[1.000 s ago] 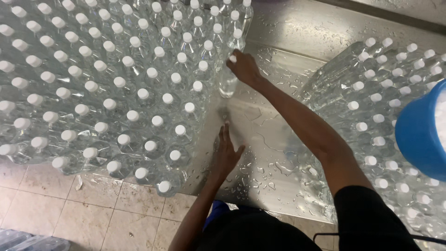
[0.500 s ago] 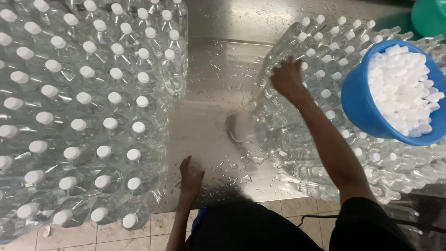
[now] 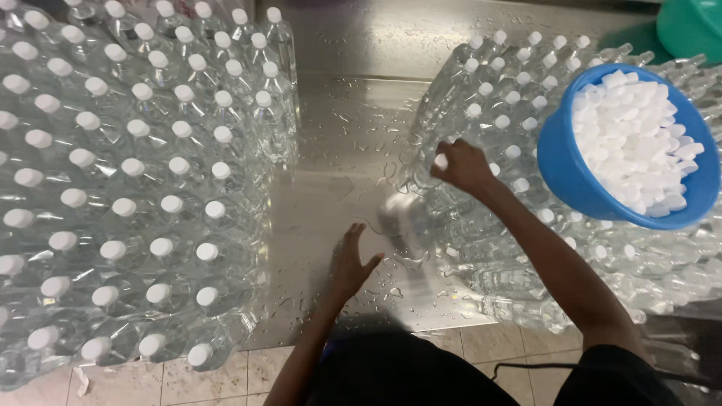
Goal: The person repeatedly picks up clear plastic bottles from a large stack on a metal table and screws white caps onto them. The capped bottles are then placed back onto the table among other filled bottles.
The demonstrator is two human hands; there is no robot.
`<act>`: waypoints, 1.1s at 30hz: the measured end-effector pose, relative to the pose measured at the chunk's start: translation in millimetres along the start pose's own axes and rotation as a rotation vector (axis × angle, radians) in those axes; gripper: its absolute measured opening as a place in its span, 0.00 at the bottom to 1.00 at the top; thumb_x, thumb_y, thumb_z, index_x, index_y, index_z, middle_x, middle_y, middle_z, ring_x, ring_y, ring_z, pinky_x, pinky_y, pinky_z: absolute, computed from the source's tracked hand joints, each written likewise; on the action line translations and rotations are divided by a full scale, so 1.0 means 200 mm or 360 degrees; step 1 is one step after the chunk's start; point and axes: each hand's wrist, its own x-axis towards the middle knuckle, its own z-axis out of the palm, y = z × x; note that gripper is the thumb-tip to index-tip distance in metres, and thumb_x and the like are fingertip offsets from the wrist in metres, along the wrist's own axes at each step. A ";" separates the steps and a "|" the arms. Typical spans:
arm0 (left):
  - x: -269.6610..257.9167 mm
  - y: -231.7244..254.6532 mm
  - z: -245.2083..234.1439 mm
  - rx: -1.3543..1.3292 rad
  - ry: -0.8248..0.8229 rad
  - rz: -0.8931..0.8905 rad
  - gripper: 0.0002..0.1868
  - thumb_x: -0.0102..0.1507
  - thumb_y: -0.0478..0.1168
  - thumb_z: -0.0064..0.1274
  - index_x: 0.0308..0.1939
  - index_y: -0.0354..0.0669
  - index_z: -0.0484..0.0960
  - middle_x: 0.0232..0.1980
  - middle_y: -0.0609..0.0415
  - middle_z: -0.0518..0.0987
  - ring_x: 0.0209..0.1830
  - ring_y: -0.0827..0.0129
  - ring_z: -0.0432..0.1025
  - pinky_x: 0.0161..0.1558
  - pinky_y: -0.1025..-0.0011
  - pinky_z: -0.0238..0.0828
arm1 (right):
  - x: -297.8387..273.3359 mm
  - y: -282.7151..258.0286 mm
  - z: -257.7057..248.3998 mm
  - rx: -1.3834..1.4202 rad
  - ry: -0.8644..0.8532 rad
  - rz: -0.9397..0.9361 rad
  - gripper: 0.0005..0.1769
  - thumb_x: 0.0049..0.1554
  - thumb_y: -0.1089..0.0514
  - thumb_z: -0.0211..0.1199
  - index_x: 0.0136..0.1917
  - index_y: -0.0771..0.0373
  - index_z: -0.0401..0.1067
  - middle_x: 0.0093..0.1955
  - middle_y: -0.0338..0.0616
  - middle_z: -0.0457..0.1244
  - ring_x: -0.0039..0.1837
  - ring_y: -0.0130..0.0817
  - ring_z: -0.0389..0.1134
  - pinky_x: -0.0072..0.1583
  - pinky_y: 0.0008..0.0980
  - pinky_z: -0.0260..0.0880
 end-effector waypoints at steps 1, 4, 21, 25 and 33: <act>0.04 -0.01 0.05 0.0014 0.0026 0.0102 0.49 0.69 0.61 0.59 0.86 0.47 0.54 0.86 0.40 0.55 0.88 0.43 0.50 0.80 0.34 0.50 | -0.06 -0.11 -0.05 -0.0001 -0.0007 -0.0127 0.25 0.65 0.33 0.64 0.62 0.54 0.77 0.51 0.52 0.72 0.59 0.53 0.76 0.59 0.54 0.76; 0.10 0.10 0.05 -0.0008 0.0158 0.0337 0.64 0.58 0.73 0.64 0.88 0.49 0.51 0.89 0.39 0.46 0.90 0.39 0.37 0.81 0.29 0.40 | -0.25 -0.32 -0.28 0.0081 -0.0069 -0.0292 0.25 0.62 0.31 0.66 0.56 0.52 0.78 0.44 0.45 0.72 0.57 0.46 0.75 0.58 0.51 0.78; -0.22 0.38 -0.41 -0.0218 -0.0592 0.0431 0.65 0.47 0.60 0.80 0.83 0.50 0.63 0.50 0.42 0.88 0.50 0.42 0.84 0.51 0.47 0.79 | -0.73 -0.52 -0.66 -0.0151 -0.0515 -0.1175 0.26 0.74 0.38 0.45 0.62 0.61 0.69 0.50 0.53 0.72 0.58 0.49 0.76 0.63 0.48 0.74; -0.23 0.44 -0.44 0.0033 -0.0644 0.0402 0.63 0.51 0.65 0.75 0.85 0.53 0.61 0.48 0.44 0.89 0.51 0.40 0.82 0.53 0.43 0.76 | -0.80 -0.46 -0.46 0.0538 -0.0852 -0.0453 0.36 0.72 0.31 0.37 0.36 0.55 0.68 0.25 0.47 0.66 0.33 0.47 0.72 0.46 0.45 0.72; -0.28 0.43 -0.47 -0.0237 -0.0933 0.0434 0.66 0.49 0.60 0.76 0.84 0.38 0.60 0.67 0.29 0.82 0.69 0.29 0.74 0.67 0.40 0.70 | -0.95 -0.39 -0.44 -0.0362 0.0215 -0.1564 0.23 0.71 0.37 0.52 0.61 0.58 0.72 0.47 0.45 0.68 0.49 0.43 0.75 0.51 0.38 0.75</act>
